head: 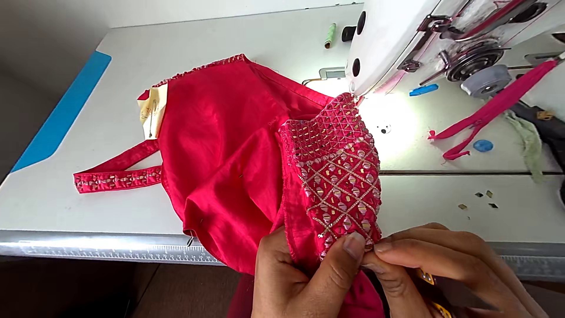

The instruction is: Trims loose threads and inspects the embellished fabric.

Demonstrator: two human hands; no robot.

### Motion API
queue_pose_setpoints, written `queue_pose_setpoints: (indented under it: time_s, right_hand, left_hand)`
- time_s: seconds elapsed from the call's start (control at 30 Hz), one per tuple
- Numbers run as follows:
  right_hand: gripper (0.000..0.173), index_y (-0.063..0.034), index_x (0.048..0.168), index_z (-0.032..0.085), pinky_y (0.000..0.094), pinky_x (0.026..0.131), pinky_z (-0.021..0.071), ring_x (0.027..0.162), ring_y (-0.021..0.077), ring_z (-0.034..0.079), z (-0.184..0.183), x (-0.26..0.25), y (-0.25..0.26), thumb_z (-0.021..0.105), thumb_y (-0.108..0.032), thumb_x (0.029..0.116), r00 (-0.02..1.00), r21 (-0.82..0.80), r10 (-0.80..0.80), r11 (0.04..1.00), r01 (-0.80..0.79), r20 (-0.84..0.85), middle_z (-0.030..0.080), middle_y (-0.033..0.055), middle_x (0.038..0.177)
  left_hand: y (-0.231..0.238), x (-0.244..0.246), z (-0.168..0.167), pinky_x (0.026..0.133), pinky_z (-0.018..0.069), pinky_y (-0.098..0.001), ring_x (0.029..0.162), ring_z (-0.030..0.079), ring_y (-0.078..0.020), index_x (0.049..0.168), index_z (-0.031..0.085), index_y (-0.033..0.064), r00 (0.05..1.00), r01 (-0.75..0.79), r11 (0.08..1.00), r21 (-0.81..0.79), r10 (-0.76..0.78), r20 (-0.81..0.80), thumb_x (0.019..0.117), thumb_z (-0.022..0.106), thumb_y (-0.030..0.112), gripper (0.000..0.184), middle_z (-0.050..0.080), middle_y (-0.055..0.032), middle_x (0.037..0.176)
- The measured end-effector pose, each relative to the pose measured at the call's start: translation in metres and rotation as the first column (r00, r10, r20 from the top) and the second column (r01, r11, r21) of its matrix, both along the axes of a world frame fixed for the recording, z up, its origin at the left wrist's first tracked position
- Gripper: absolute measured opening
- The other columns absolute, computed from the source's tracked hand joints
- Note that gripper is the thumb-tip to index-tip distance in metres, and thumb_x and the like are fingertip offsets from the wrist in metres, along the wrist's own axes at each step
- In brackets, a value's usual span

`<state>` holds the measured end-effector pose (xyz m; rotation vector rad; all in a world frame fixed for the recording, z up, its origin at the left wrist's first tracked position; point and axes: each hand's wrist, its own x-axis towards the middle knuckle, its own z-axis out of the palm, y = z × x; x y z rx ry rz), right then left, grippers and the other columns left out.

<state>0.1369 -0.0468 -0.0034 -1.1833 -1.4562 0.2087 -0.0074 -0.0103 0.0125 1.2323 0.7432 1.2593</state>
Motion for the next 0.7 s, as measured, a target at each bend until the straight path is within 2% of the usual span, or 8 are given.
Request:
queue_pose_setpoints:
  time_s: [0.17,0.7]
  right_hand:
    - [0.007,-0.0115,0.100,0.066,0.0094,0.084,0.0464,0.094,0.0012,0.059,0.0009,0.0014,0.0004,0.065,-0.018,0.1011,0.983,0.055,-0.068,0.997,0.060,0.169,0.062,-0.0014,0.098]
    - [0.007,-0.0116,0.099,0.065,0.0088,0.085,0.0467,0.093,-0.0001,0.059,0.0012,0.0025,0.0004,0.067,-0.018,0.1002,0.985,0.050,-0.074,0.997,0.066,0.157,0.062,-0.0020,0.098]
  left_hand:
    - [0.0007,0.0004,-0.0010,0.074,0.0605,-0.0202,0.080,0.071,0.0005,0.094,0.073,0.0067,1.000,-0.009,1.000,0.018,0.009,-0.003,0.0969,0.066,0.007,0.007,0.075,0.0057,0.085]
    - [0.0015,-0.0004,-0.0015,0.075,0.0598,-0.0183,0.081,0.070,0.0023,0.094,0.073,0.0069,0.998,-0.011,0.996,0.092,0.017,-0.064,0.0969,0.067,0.008,0.007,0.075,0.0065,0.086]
